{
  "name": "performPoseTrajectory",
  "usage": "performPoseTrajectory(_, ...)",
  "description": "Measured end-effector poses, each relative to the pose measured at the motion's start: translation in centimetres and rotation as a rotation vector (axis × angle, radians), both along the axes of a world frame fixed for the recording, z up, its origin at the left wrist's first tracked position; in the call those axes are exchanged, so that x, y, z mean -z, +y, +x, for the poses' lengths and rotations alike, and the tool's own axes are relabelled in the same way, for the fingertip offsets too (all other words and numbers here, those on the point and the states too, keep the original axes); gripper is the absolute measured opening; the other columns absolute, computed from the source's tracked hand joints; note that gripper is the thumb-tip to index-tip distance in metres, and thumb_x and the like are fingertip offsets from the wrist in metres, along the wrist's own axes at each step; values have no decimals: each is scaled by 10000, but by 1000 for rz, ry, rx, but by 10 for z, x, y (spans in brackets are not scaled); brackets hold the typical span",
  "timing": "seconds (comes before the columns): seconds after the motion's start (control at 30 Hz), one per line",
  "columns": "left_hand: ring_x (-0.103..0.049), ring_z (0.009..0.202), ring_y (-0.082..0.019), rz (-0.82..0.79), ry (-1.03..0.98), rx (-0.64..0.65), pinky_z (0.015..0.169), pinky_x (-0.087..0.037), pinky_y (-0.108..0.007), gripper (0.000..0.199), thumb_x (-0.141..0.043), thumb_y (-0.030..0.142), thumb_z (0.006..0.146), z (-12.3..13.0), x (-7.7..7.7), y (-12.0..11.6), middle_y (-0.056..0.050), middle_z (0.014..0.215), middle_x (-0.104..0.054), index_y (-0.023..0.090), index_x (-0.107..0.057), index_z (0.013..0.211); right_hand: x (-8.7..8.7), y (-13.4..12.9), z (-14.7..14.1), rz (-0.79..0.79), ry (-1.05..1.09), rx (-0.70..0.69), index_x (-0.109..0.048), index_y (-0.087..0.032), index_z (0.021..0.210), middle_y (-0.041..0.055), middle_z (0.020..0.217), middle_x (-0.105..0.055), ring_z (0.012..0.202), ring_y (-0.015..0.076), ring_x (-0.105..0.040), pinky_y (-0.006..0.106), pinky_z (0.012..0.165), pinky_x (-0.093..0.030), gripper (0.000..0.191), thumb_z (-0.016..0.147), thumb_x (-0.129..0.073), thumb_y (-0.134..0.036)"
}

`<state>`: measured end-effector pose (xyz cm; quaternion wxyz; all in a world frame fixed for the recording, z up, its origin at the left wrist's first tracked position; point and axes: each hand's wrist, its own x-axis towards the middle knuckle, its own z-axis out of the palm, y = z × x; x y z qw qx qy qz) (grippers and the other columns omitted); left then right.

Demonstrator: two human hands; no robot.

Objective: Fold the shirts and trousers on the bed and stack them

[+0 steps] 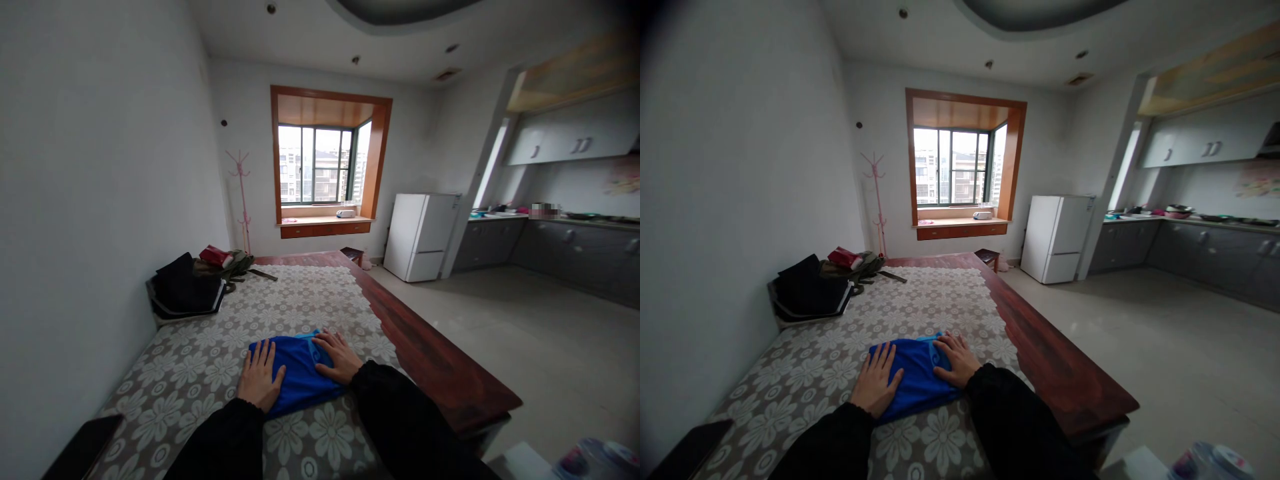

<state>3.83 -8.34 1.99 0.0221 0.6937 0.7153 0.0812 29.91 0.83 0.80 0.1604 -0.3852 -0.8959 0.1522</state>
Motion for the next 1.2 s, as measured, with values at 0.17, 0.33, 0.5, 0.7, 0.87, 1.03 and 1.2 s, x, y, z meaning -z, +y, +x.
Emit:
performPoseTrajectory(0.17,-165,1570,-294,0,-1,36,1278,-148,-523,756,-293,554,969,-6,6,0,-91,1678,-253,131,-286,1596,-16,-10,2,44,-101,13,-423,-156,1540,154,1576,-447,1545,353,-199,602,1261,-27,818,918,-489,-683)
performPoseTrajectory(0.33,-190,1564,-309,35,-2,47,1271,-173,-532,747,-309,562,969,-5,9,1,-101,1681,-247,128,-341,1576,-44,-24,-28,117,-76,-57,-388,-229,1561,82,1618,-403,1544,279,-223,520,1273,-106,599,1035,-320,-507)
performPoseTrajectory(0.5,-223,1555,-324,106,12,60,1256,-207,-558,688,-310,525,988,-7,14,2,-97,1668,-299,159,-370,1567,-36,-31,-66,64,-154,-49,-415,-277,1549,50,1659,-333,1544,355,-193,627,1239,-108,576,1032,-311,-509)
performPoseTrajectory(0.7,-298,1532,-287,122,26,253,1252,-247,-525,639,-268,565,1009,-12,18,1,-29,1640,-381,256,-406,1551,-3,-34,-65,9,-178,73,-259,-261,1614,55,1684,-256,1546,398,-152,685,1216,-28,698,1009,-275,-610)
performPoseTrajectory(0.87,-225,1558,-278,66,24,237,1254,-240,-506,674,-269,598,997,-12,11,-3,-19,1673,-300,253,-370,1567,-5,-34,-61,-16,-188,76,-237,-247,1620,48,1694,-213,1564,376,-81,659,1226,3,724,1003,-251,-627)
performPoseTrajectory(1.03,-219,1559,-278,-16,22,196,1267,-216,-492,687,-327,561,978,-4,2,-2,-25,1676,-289,206,-378,1564,-10,-35,-64,-14,-201,63,-241,-228,1619,58,1693,-208,1570,362,-42,654,1228,16,726,1006,-240,-616)
performPoseTrajectory(1.2,-196,1562,-317,7,25,133,1270,-163,-550,647,-309,434,984,12,6,3,-87,1670,-297,140,-394,1554,-12,-38,-65,17,-194,65,-271,-221,1611,79,1684,-244,1564,381,-72,671,1222,14,705,1009,-280,-588)
